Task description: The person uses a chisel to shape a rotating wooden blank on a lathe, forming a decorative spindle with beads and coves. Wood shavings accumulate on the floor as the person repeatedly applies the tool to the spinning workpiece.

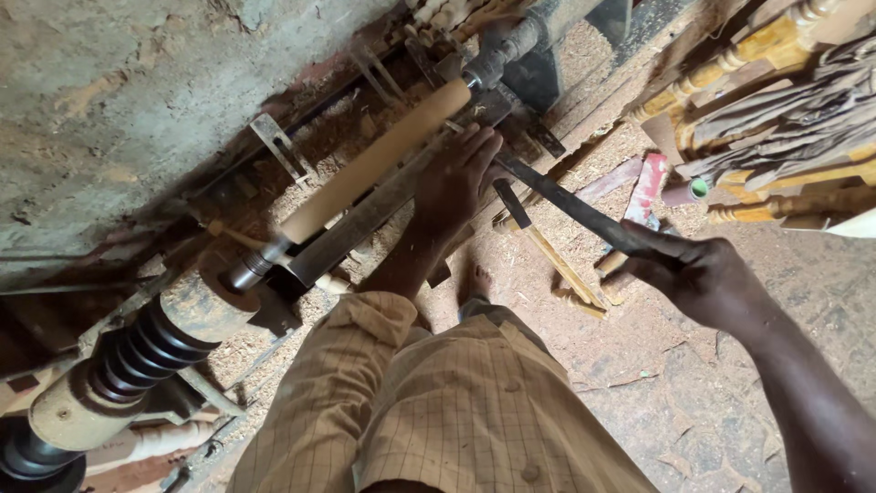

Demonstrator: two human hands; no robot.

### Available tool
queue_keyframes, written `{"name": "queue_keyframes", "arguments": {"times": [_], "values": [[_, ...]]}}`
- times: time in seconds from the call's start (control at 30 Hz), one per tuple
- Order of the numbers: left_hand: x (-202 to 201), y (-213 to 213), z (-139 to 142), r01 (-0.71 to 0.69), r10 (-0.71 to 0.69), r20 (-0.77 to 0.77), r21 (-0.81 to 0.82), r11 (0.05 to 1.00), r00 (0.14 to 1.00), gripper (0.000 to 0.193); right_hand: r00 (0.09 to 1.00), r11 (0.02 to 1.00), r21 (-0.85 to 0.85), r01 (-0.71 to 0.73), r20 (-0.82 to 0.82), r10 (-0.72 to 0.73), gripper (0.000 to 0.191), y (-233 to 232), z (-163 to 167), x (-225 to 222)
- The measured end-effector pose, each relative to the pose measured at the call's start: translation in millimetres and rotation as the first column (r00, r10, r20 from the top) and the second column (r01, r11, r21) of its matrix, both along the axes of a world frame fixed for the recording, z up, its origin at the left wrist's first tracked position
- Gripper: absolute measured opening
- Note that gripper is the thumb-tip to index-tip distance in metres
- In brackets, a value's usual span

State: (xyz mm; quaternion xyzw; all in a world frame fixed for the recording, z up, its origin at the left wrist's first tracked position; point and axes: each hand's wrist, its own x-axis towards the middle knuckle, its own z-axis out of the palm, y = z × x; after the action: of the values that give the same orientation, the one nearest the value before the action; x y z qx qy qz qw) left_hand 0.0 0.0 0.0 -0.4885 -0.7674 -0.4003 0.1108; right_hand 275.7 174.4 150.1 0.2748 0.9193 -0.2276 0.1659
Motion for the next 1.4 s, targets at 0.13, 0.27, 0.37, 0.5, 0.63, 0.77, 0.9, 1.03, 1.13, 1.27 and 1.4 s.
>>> {"name": "queue_keyframes", "arguments": {"times": [0.13, 0.27, 0.37, 0.5, 0.63, 0.77, 0.9, 1.03, 1.13, 1.27, 1.4], "values": [[-10.4, -6.0, -18.4, -0.062, 0.047, -0.217, -0.061, 0.996, 0.975, 0.033, 0.939, 0.96, 0.005, 0.281, 0.204, -0.276, 0.048, -43.7, -10.4, -12.8], [-24.3, -13.0, -34.1, -0.02, 0.006, -0.234, -0.058, 0.998, 0.972, 0.033, 0.931, 0.951, -0.056, 0.305, -0.194, -0.31, 0.053, -101.7, -30.3, -15.9], [-30.3, -14.4, -33.5, 0.028, -0.033, -0.166, -0.03, 0.999, 0.986, 0.031, 0.905, 0.93, -0.052, 0.364, -0.215, -0.366, 0.053, -129.2, -37.5, -23.2], [-38.5, -22.0, -30.0, 0.03, -0.037, -0.197, -0.04, 0.999, 0.98, 0.035, 0.867, 0.869, 0.002, 0.495, -0.063, -0.494, 0.058, -161.7, -44.8, -39.8], [-36.9, -24.2, -26.1, 0.019, -0.027, -0.17, -0.048, 0.999, 0.985, 0.038, 0.842, 0.843, 0.032, 0.537, -0.068, -0.535, 0.057, -185.7, -41.6, -51.2], [-34.9, -18.0, -30.6, -0.004, 0.003, -0.175, -0.005, 1.0, 0.985, 0.034, 0.839, 0.856, -0.005, 0.517, -0.197, -0.508, 0.057, -204.4, -37.7, -57.8], [-35.0, -13.8, -33.8, -0.036, 0.042, -0.19, 0.037, 0.999, 0.981, 0.035, 0.84, 0.843, 0.008, 0.538, -0.09, -0.535, 0.059, -214.1, -41.5, -68.9], [-36.6, -13.1, -36.4, -0.028, 0.04, -0.132, 0.096, 0.995, 0.99, 0.03, 0.819, 0.837, -0.049, 0.546, -0.178, -0.545, 0.059, -218.0, -41.5, -64.0], [-36.4, -20.4, -38.2, 0.03, -0.02, -0.135, 0.073, 0.997, 0.991, 0.031, 0.856, 0.878, -0.013, 0.479, -0.215, -0.471, 0.059, -203.7, -35.0, -50.2], [-34.3, -24.7, -35.0, 0.036, -0.023, -0.153, 0.086, 0.996, 0.988, 0.031, 0.888, 0.895, -0.008, 0.447, -0.117, -0.445, 0.056, -177.7, -28.3, -38.1], [-34.7, -21.5, -29.1, 0.016, -0.007, -0.138, 0.062, 0.998, 0.99, 0.032, 0.856, 0.874, -0.042, 0.485, -0.181, -0.484, 0.058, -186.1, -37.3, -41.5]]}}
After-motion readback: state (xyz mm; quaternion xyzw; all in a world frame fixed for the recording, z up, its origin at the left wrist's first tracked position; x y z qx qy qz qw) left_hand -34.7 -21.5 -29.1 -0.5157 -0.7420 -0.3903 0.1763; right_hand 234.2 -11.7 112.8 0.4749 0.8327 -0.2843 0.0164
